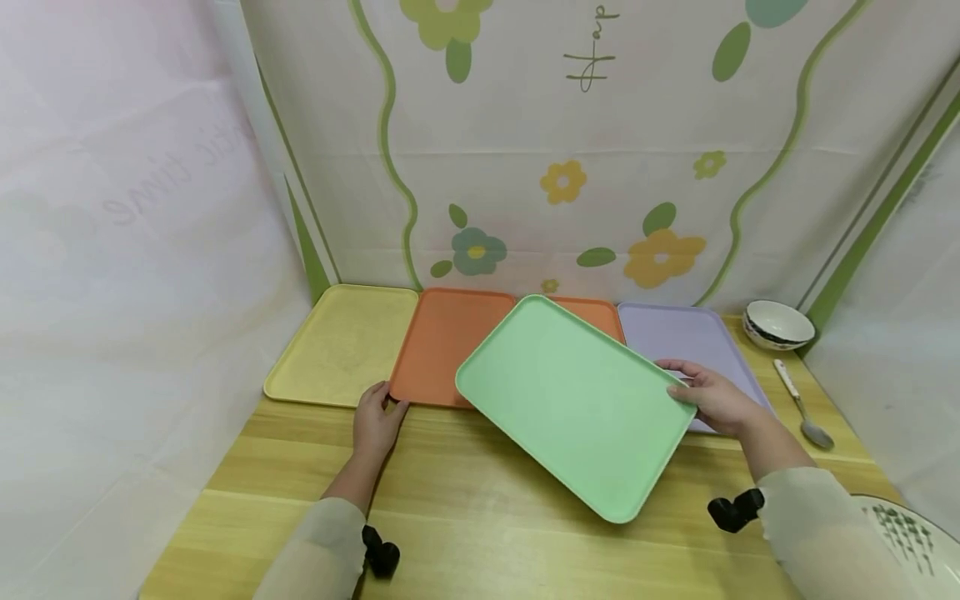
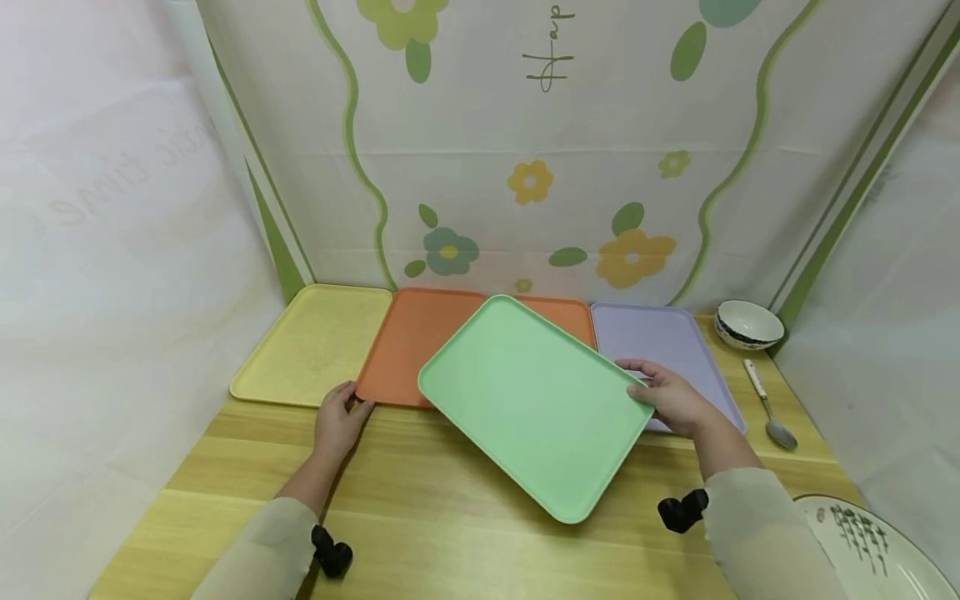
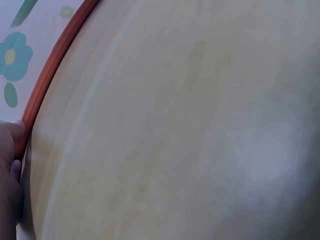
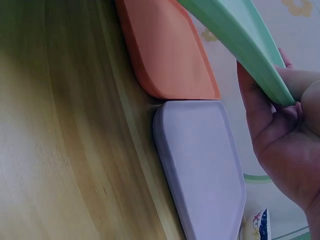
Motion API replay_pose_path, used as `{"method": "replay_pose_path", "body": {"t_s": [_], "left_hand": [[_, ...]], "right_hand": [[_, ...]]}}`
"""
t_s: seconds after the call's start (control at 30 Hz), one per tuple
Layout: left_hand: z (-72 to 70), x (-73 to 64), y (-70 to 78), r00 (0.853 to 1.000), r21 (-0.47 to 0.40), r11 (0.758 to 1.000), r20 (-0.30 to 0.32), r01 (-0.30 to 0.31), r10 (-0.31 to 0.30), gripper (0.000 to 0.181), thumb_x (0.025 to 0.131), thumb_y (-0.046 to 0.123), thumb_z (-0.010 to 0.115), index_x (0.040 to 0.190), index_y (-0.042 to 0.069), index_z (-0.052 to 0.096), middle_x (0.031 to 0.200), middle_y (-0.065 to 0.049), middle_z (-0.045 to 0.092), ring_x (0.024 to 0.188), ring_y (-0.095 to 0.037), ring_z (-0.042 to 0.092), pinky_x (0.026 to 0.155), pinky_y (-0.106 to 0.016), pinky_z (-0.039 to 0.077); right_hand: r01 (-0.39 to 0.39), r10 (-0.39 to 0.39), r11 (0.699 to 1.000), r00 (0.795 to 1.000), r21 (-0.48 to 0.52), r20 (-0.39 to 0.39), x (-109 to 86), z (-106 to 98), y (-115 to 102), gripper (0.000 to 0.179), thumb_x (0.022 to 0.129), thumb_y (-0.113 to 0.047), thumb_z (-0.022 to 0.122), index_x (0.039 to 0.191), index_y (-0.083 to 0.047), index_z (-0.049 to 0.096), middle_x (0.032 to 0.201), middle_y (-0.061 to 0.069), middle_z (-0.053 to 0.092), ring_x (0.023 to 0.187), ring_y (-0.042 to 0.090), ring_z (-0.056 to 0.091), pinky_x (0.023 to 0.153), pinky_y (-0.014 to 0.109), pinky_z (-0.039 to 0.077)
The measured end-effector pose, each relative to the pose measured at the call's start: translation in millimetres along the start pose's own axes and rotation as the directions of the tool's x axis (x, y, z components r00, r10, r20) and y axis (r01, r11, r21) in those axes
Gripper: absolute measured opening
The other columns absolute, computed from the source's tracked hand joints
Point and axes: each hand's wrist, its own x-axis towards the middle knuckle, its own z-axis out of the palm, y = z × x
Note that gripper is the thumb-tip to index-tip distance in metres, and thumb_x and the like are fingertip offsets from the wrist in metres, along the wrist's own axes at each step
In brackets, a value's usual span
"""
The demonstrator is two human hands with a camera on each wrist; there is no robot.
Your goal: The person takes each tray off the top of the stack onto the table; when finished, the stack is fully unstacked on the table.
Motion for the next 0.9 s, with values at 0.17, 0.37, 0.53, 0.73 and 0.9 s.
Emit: {"method": "replay_pose_path", "body": {"t_s": [0.17,0.37,0.53,0.73,0.9], "left_hand": [[0.3,0.9,-0.1,1.0,-0.003,1.0,0.005,0.008,-0.008,0.057,0.095,0.02,0.066,0.14,-0.008,0.047,0.148,-0.026,0.042,0.128,-0.042,0.05,0.103,-0.051,0.05],[0.7,1.0,0.1,1.0,-0.002,1.0,0.005,0.011,-0.011,0.058,0.094,0.019,0.066,0.14,-0.009,0.046,0.147,-0.026,0.042,0.127,-0.043,0.051,0.102,-0.051,0.05],[1.2,1.1,0.3,1.0,-0.012,1.0,-0.001,0.009,-0.009,0.057,0.094,0.02,0.066,0.14,-0.009,0.047,0.147,-0.025,0.042,0.127,-0.042,0.051,0.102,-0.051,0.05],[1.8,-0.2,1.0,1.0,0.005,1.0,-0.016,0.002,-0.002,0.055,0.094,0.017,0.067,0.138,-0.01,0.048,0.145,-0.028,0.043,0.125,-0.043,0.053,0.101,-0.051,0.05],[1.8,-0.5,1.8,1.0,0.005,1.0,-0.015,0.006,-0.006,0.056,0.094,0.017,0.067,0.139,-0.01,0.048,0.146,-0.027,0.043,0.126,-0.043,0.052,0.103,-0.05,0.05]], "right_hand": [[-0.057,0.059,0.997,0.998,-0.058,0.036,1.7,0,2,0.034,0.102,-0.01,0.05,0.124,-0.037,0.054,0.102,-0.006,0.071,0.083,0.015,0.072,0.071,0.032,0.062],[-0.157,0.165,0.981,0.984,-0.11,0.07,4.8,3,5,0.036,0.102,-0.013,0.052,0.135,-0.025,0.051,0.109,-0.008,0.067,0.09,0.016,0.07,0.078,0.035,0.062],[-0.188,0.204,0.969,0.974,-0.159,0.095,9.4,9,9,0.051,0.102,-0.014,0.051,0.149,0.0,0.035,0.11,-0.003,0.069,0.093,0.018,0.07,0.081,0.036,0.061],[-0.195,0.224,0.96,0.965,-0.203,0.134,13.3,16,17,0.049,0.102,-0.014,0.051,0.146,0.004,0.037,0.111,0.0,0.069,0.094,0.018,0.069,0.081,0.035,0.06],[-0.159,0.202,0.946,0.971,-0.283,0.131,16.5,26,20,0.05,0.101,-0.017,0.054,0.144,0.004,0.041,0.123,0.009,0.065,0.099,0.016,0.066,0.083,0.032,0.058]]}}
